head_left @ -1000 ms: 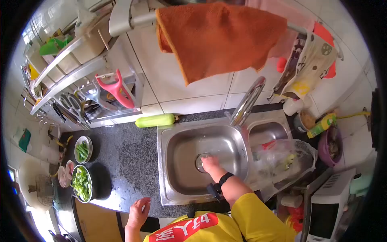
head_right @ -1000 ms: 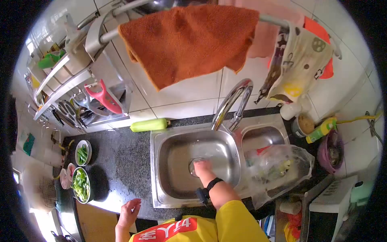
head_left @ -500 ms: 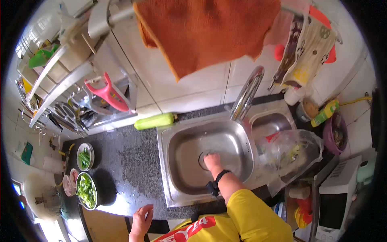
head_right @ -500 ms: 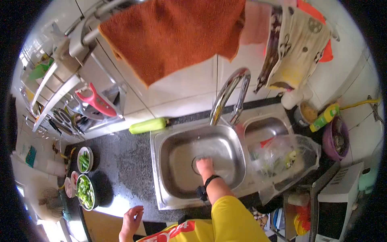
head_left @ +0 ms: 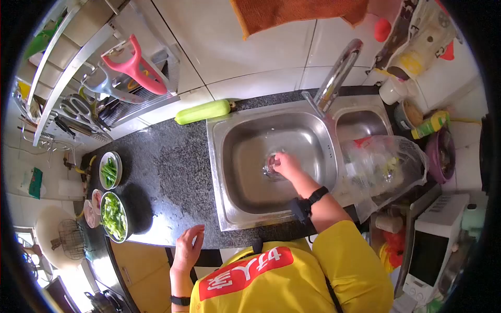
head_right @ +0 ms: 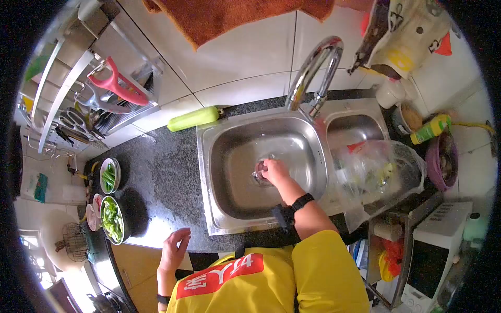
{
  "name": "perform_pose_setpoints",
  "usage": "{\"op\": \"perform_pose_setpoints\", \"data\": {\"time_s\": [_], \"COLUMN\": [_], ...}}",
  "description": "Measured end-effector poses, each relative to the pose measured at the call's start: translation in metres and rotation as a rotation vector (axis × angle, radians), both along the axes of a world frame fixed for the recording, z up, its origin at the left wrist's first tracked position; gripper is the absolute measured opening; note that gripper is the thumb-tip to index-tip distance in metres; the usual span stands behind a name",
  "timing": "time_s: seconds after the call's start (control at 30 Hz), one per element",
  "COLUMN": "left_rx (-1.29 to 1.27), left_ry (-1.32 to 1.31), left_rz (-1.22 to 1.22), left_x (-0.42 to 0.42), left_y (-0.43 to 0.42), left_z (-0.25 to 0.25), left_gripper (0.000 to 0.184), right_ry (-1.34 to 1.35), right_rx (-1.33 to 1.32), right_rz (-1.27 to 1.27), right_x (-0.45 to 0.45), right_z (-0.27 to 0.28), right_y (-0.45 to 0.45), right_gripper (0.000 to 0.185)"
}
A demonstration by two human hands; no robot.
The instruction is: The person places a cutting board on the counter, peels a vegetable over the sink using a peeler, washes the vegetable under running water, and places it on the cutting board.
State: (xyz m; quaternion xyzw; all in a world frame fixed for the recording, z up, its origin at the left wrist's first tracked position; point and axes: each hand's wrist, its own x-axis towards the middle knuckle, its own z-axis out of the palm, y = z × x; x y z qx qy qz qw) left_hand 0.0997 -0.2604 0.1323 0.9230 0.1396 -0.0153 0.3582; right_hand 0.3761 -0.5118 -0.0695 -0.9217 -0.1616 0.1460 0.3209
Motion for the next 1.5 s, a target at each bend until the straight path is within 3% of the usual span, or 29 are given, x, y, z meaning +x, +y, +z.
{"op": "perform_pose_setpoints", "data": {"time_s": [0.03,0.13,0.17,0.23,0.27,0.3,0.37,0.43,0.47,0.5,0.53,0.6,0.63,0.7,0.77,0.8,0.83,0.9,0.97,1.0,1.03,1.1,1.17,1.23,1.3,1.33,1.47,1.5], "left_rx": [-0.015,-0.025,-0.015,-0.073,-0.066,-0.054,-0.035,-0.095,-0.14,-0.154,-0.118,-0.066,-0.067,-0.078,-0.094,-0.078,-0.063,-0.082,-0.093,-0.059,-0.039,-0.14,-0.115,-0.143,-0.035,0.054,0.006,0.017], "left_ry": [-0.017,-0.026,-0.053,-0.036,-0.032,-0.031,-0.067,-0.066,-0.031,-0.038,-0.054,-0.141,-0.151,-0.066,-0.051,-0.053,-0.057,-0.103,-0.078,-0.023,-0.069,-0.041,-0.031,-0.088,-0.05,-0.116,-0.11,-0.094], "left_rz": [-0.037,-0.097,-0.138,-0.173,-0.193,-0.213,-0.296,-0.307,-0.31,-0.36,-0.421,-0.537,-0.57,-0.557,-0.584,-0.587,-0.581,-0.544,-0.52,-0.521,-0.551,-0.445,-0.43,-0.422,-0.399,-0.445,-0.365,-0.363], "left_x": [0.005,0.018,0.022,0.028,0.031,0.034,0.041,0.045,0.047,0.049,0.054,0.061,0.066,0.067,0.07,0.072,0.074,0.072,0.069,0.068,0.066,0.06,0.056,0.053,0.055,0.056,0.049,0.049], "left_y": [-0.001,-0.001,-0.001,-0.002,-0.002,-0.001,0.0,0.0,0.002,-0.002,-0.004,0.007,0.006,0.003,-0.005,-0.006,-0.007,-0.016,-0.027,-0.028,-0.027,-0.033,-0.047,-0.057,-0.073,-0.084,-0.09,-0.091], "left_z": [-0.001,-0.004,-0.006,-0.009,-0.009,-0.009,-0.011,-0.014,-0.019,-0.019,-0.014,-0.03,-0.028,-0.02,-0.013,-0.013,-0.013,-0.012,-0.007,-0.011,-0.021,-0.028,-0.029,-0.033,-0.016,-0.002,-0.006,-0.005], "left_gripper": [0.019,0.019,0.018,0.018,0.018,0.018,0.017,0.017,0.016,0.016,0.016,0.019,0.019,0.018,0.018,0.017,0.017,0.017,0.018,0.018,0.018,0.018,0.018,0.017,0.015,0.016,0.02,0.019], "right_ry": [0.001,0.213,0.2,0.515,0.376,0.287,0.279,0.364,0.357,0.355,0.19,0.093,0.266,0.266,0.116,0.041,-0.011,0.076,-0.006,-0.016,-0.003,0.073,0.151,0.071,0.331,0.125,0.093,0.109], "right_rx": [-0.007,0.506,0.498,0.52,0.137,0.004,0.468,0.703,0.697,0.267,0.103,0.354,0.879,0.751,0.326,0.435,0.743,0.956,0.343,0.195,0.264,0.948,0.876,0.574,0.542,0.677,0.71,0.9], "right_rz": [-0.01,-0.069,-0.102,-0.033,-0.078,-0.086,-0.165,-0.264,-0.263,-0.236,-0.208,-0.231,-0.288,-0.36,-0.23,-0.281,-0.3,-0.24,-0.031,0.059,0.04,-0.136,-0.08,0.028,-0.108,-0.157,-0.082,-0.137], "right_x": [0.0,-0.004,-0.007,-0.018,-0.027,-0.034,-0.039,-0.048,-0.051,-0.06,-0.067,-0.072,-0.077,-0.079,-0.086,-0.089,-0.083,-0.081,-0.074,-0.07,-0.075,-0.077,-0.069,-0.058,-0.056,-0.054,-0.047,-0.047], "right_z": [0.007,0.005,-0.008,-0.008,0.006,0.021,0.011,0.034,0.016,0.052,0.039,0.027,0.043,0.051,0.064,0.067,0.07,0.084,0.068,0.057,0.082,0.096,0.096,0.077,0.095,0.086,0.096,0.107], "right_y": [-0.005,-0.025,-0.032,-0.042,-0.047,-0.048,-0.046,-0.043,-0.041,-0.045,-0.044,-0.037,-0.027,-0.019,-0.026,-0.022,-0.01,-0.001,0.001,0.003,-0.001,0.007,-0.011,-0.019,-0.036,-0.032,-0.044,-0.045], "right_gripper": [0.03,0.034,0.034,0.032,0.029,0.031,0.034,0.035,0.033,0.033,0.033,0.033,0.033,0.033,0.035,0.034,0.032,0.029,0.032,0.03,0.031,0.032,0.034,0.033,0.035,0.033,0.033,0.034]}}
